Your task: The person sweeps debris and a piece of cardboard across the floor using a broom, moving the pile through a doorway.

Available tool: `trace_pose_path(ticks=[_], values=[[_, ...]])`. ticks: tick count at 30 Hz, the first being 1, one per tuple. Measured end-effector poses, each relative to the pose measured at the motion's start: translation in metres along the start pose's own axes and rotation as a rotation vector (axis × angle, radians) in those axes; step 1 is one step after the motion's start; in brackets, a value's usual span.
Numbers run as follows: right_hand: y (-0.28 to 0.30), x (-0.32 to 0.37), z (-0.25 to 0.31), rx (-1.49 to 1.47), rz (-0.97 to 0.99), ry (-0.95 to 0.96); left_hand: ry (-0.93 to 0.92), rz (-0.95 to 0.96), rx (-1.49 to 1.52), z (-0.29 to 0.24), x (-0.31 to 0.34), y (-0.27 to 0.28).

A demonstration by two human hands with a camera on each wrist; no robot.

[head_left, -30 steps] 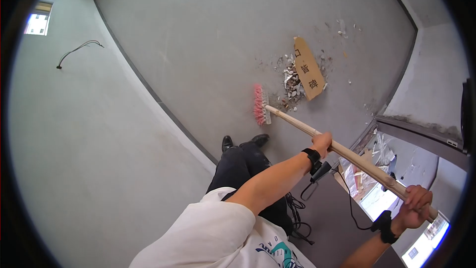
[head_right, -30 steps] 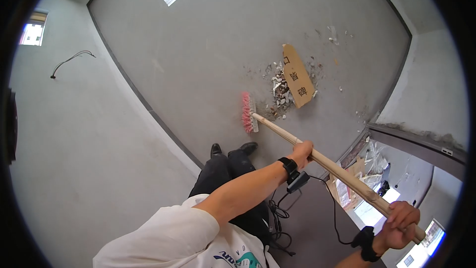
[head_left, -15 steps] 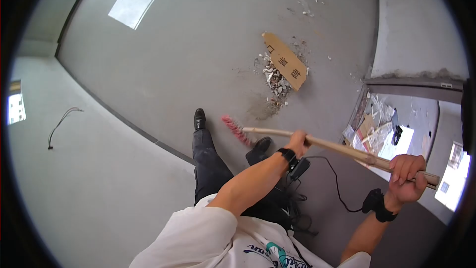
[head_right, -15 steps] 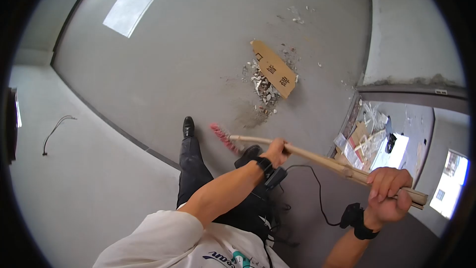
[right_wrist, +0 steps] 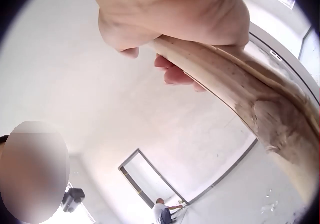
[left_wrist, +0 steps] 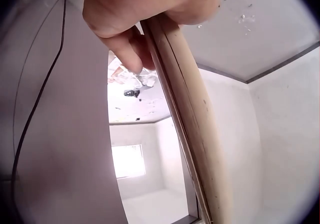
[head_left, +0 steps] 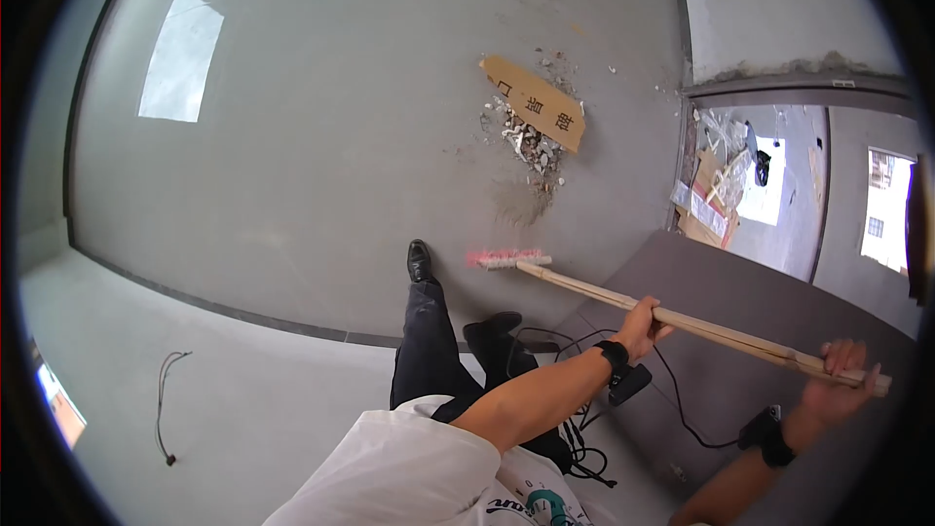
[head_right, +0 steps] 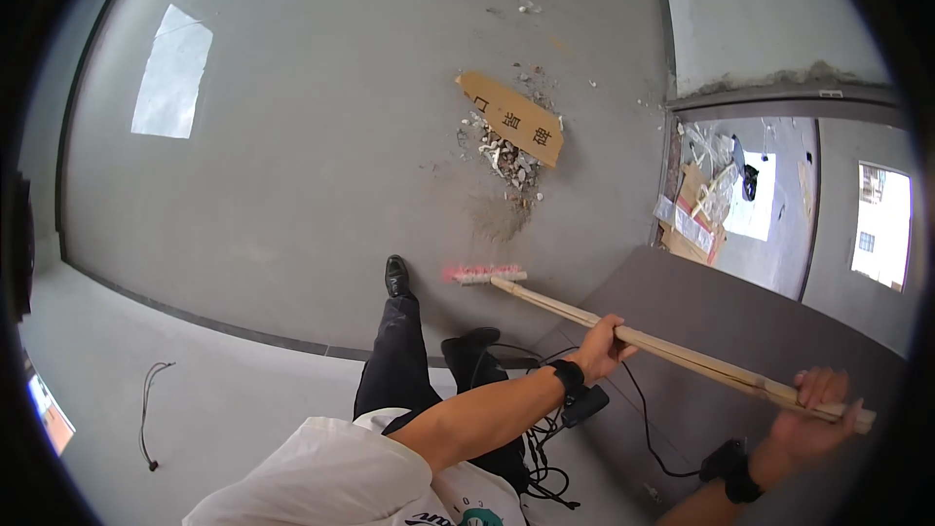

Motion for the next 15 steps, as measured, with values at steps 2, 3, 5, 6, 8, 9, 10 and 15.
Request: trace_pose_path(ticks=[2, 3, 5, 6, 8, 9, 10, 15], values=[[-0.013, 0.004, -0.03, -0.034, -0.001, -0.078, 0.08, -0.04, 0.032, 0.002, -0.014, 0.039], [-0.022, 0.008, -0.046, -0.037, -0.032, -0.096, 0.09, -0.108, 0.017, -0.001, -0.019, 0.056], [-0.05, 0.021, -0.077, -0.026, -0.067, -0.101, 0.115, -0.18, -0.027, -0.019, -0.036, 0.088], [-0.056, 0.027, -0.083, -0.023, -0.074, -0.101, 0.131, -0.183, -0.05, -0.031, -0.045, 0.095], [-0.05, 0.037, -0.078, -0.018, -0.049, -0.002, -0.001, -0.286, 0.113, -0.051, -0.047, 0.083], [-0.045, 0.048, -0.073, -0.014, -0.002, 0.077, -0.057, -0.286, 0.102, -0.057, -0.05, 0.069], [-0.035, 0.057, -0.07, -0.006, -0.026, 0.067, -0.115, -0.285, 0.095, -0.06, -0.05, 0.057], [0.032, 0.096, -0.021, 0.018, -0.265, 0.168, -0.019, -0.179, -0.148, -0.002, -0.04, 0.036]])
Point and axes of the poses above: each hand's wrist, its own x-axis away from the middle knuckle, its own y-axis out of the back of the hand, z = x × y, the point moved 5 cm from there along -x, towards the middle knuckle, and after that the axes turned 5 degrees about y, right-handed, at the moved point
